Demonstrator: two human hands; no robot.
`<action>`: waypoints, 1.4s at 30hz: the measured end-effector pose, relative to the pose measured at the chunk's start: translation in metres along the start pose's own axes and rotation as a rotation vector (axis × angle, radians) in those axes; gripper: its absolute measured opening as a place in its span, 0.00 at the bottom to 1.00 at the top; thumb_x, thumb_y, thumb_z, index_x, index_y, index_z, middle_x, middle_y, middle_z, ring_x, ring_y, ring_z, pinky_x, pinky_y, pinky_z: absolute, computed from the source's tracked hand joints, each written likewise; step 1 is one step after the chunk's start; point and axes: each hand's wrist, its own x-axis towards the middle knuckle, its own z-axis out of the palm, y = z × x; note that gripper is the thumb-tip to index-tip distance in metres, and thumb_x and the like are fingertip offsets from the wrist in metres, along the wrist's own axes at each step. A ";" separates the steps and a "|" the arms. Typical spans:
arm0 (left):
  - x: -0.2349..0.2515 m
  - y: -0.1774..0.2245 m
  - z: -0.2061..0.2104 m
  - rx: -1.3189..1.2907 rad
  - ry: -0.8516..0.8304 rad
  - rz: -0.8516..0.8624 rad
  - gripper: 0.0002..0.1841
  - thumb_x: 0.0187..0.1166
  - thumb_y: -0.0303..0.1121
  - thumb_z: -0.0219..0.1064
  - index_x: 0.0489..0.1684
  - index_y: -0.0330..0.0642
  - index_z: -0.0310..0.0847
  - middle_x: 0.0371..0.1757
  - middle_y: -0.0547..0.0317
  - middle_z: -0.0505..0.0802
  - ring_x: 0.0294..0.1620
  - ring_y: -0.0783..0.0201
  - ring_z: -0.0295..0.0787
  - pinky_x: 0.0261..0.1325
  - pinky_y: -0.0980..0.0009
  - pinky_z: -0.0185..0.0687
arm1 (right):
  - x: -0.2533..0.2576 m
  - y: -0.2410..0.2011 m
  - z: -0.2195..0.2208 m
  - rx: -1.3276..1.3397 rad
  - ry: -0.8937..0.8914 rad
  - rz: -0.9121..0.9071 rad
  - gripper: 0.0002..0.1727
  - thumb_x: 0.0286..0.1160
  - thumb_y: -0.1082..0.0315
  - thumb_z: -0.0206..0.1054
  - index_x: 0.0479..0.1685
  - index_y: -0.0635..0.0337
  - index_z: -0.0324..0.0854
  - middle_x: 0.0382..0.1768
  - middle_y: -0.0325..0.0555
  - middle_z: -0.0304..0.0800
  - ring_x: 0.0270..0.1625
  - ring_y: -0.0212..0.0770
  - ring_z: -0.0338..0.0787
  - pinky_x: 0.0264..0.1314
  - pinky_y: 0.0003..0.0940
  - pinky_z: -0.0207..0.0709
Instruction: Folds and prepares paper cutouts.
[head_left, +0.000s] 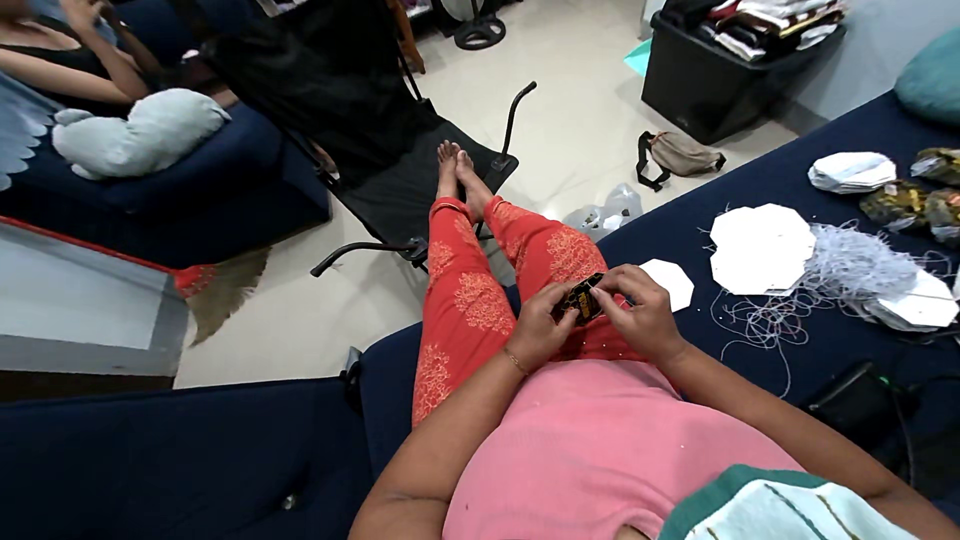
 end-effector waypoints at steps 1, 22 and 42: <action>0.000 0.000 0.000 0.004 -0.003 0.002 0.18 0.74 0.20 0.66 0.61 0.22 0.83 0.57 0.37 0.92 0.59 0.58 0.92 0.68 0.66 0.84 | 0.000 0.001 0.000 -0.002 -0.004 0.007 0.10 0.75 0.66 0.69 0.35 0.62 0.92 0.40 0.48 0.93 0.46 0.38 0.91 0.54 0.31 0.85; 0.000 -0.001 0.000 0.079 -0.019 0.052 0.16 0.74 0.20 0.66 0.59 0.24 0.86 0.53 0.39 0.93 0.57 0.56 0.92 0.67 0.64 0.84 | -0.001 0.001 0.001 -0.051 -0.004 0.029 0.10 0.74 0.65 0.69 0.33 0.61 0.92 0.40 0.50 0.92 0.44 0.39 0.91 0.50 0.31 0.85; 0.002 0.003 -0.002 -0.151 0.042 0.030 0.15 0.84 0.24 0.57 0.60 0.22 0.83 0.51 0.43 0.93 0.51 0.68 0.90 0.61 0.72 0.84 | -0.004 0.002 -0.005 0.102 -0.071 -0.041 0.10 0.76 0.68 0.69 0.35 0.66 0.90 0.46 0.54 0.92 0.48 0.34 0.92 0.54 0.25 0.86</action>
